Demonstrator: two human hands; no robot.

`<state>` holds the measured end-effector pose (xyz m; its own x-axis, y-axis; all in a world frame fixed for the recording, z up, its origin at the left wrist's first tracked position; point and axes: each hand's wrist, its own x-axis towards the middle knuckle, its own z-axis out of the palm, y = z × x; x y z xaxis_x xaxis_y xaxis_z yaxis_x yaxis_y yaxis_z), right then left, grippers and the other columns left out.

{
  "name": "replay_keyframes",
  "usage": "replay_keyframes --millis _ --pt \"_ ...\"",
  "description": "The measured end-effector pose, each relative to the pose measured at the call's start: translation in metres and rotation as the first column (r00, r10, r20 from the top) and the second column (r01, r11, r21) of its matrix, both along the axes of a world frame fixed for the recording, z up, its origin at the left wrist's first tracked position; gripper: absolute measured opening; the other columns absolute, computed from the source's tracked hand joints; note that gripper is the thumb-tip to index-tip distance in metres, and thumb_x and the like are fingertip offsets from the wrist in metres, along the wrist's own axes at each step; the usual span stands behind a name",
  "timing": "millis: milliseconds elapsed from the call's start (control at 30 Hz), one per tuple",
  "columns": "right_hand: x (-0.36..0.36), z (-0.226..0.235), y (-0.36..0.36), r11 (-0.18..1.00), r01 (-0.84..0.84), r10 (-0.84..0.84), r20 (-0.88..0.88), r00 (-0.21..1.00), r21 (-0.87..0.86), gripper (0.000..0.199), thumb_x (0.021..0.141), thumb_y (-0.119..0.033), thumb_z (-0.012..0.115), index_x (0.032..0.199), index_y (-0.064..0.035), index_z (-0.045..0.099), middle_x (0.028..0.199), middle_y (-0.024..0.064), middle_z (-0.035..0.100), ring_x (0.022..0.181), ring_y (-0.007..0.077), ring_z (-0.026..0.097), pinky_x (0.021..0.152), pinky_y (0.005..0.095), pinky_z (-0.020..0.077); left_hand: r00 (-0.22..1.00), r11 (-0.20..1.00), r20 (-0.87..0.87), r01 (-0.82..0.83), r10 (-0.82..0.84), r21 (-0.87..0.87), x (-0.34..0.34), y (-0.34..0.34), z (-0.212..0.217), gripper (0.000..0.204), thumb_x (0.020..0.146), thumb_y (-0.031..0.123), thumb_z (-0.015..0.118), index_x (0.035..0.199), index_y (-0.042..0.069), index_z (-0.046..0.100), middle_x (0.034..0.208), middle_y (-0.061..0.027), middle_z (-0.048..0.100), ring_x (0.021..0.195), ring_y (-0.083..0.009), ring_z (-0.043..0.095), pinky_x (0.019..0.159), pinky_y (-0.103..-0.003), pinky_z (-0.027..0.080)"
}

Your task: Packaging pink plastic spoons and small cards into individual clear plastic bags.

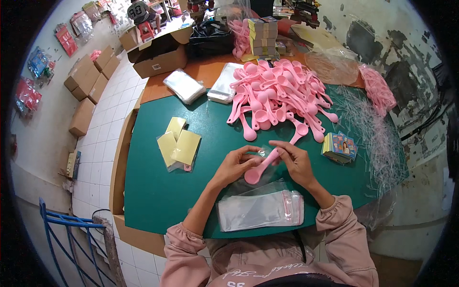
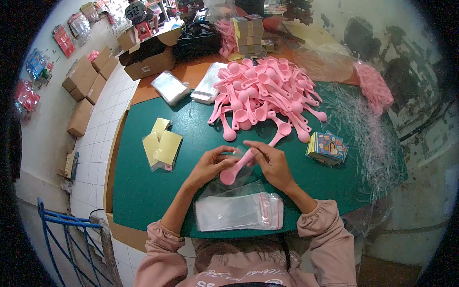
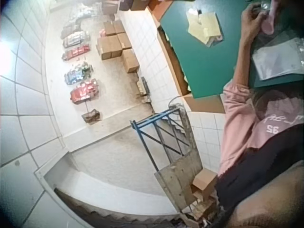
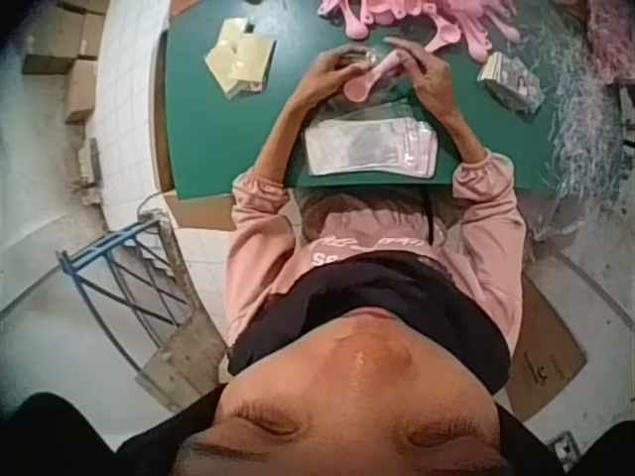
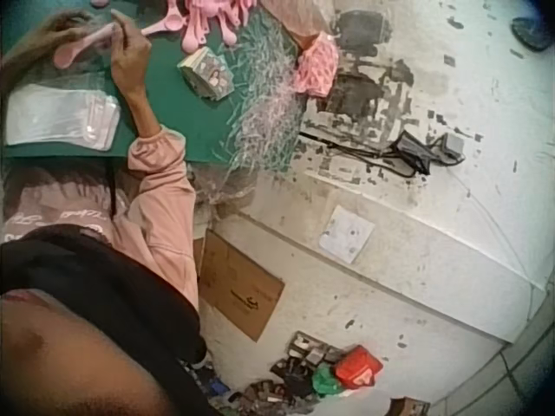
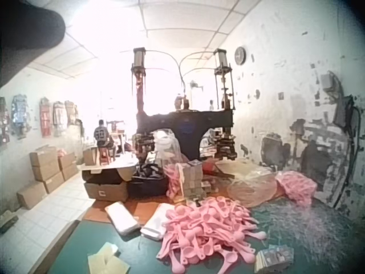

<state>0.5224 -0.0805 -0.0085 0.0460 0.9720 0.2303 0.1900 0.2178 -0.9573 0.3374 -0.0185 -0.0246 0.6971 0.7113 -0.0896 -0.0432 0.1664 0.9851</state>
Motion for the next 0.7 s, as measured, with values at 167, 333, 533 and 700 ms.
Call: replay_keyframes --millis 167,333,533,700 --pt "-0.001 -0.001 0.000 0.995 0.090 -0.093 -0.144 0.985 -0.032 0.016 0.087 -0.010 0.052 0.098 0.0009 0.056 0.072 0.0058 0.059 0.064 0.0081 0.058 0.057 0.0207 0.0467 0.953 0.970 -0.230 0.225 -0.199 0.094 -0.017 0.010 -0.004 0.030 0.092 0.023 0.044 0.102 -0.002 0.057 0.093 -0.0082 0.063 0.083 -0.0102 0.057 0.073 -0.021 0.045" --pt "0.002 -0.005 -0.002 0.999 0.015 -0.013 -0.045 0.999 0.030 0.025 0.089 -0.023 0.049 0.093 0.0003 0.059 0.081 0.0072 0.060 0.073 0.0115 0.057 0.064 0.0247 0.0464 0.985 0.989 -0.088 0.149 -0.147 0.019 -0.011 -0.001 0.012 0.035 0.092 0.028 0.045 0.100 -0.002 0.060 0.079 -0.0015 0.060 0.071 -0.0062 0.052 0.064 -0.020 0.043" --pt "0.006 0.020 -0.011 0.924 -0.322 0.255 0.295 0.921 0.207 0.036 0.086 -0.040 0.052 0.093 -0.0078 0.066 0.117 0.0108 0.045 0.106 0.0245 0.044 0.090 0.0369 0.0351 0.986 0.982 -0.072 0.155 -0.147 0.108 -0.009 -0.005 0.030 0.032 0.093 0.022 0.041 0.106 -0.004 0.056 0.082 -0.0055 0.061 0.074 -0.0083 0.056 0.066 -0.020 0.046" --pt "0.100 0.049 -0.030 0.817 0.567 -0.543 0.467 0.698 0.103 0.028 0.075 -0.023 0.063 0.097 -0.0053 0.063 0.101 0.0153 0.053 0.093 0.0279 0.053 0.081 0.0347 0.0420 0.987 0.994 0.138 0.086 -0.077 -0.063 -0.030 0.005 0.029 0.034 0.094 0.022 0.040 0.111 -0.004 0.052 0.093 -0.0147 0.063 0.086 -0.0190 0.062 0.072 -0.026 0.050"
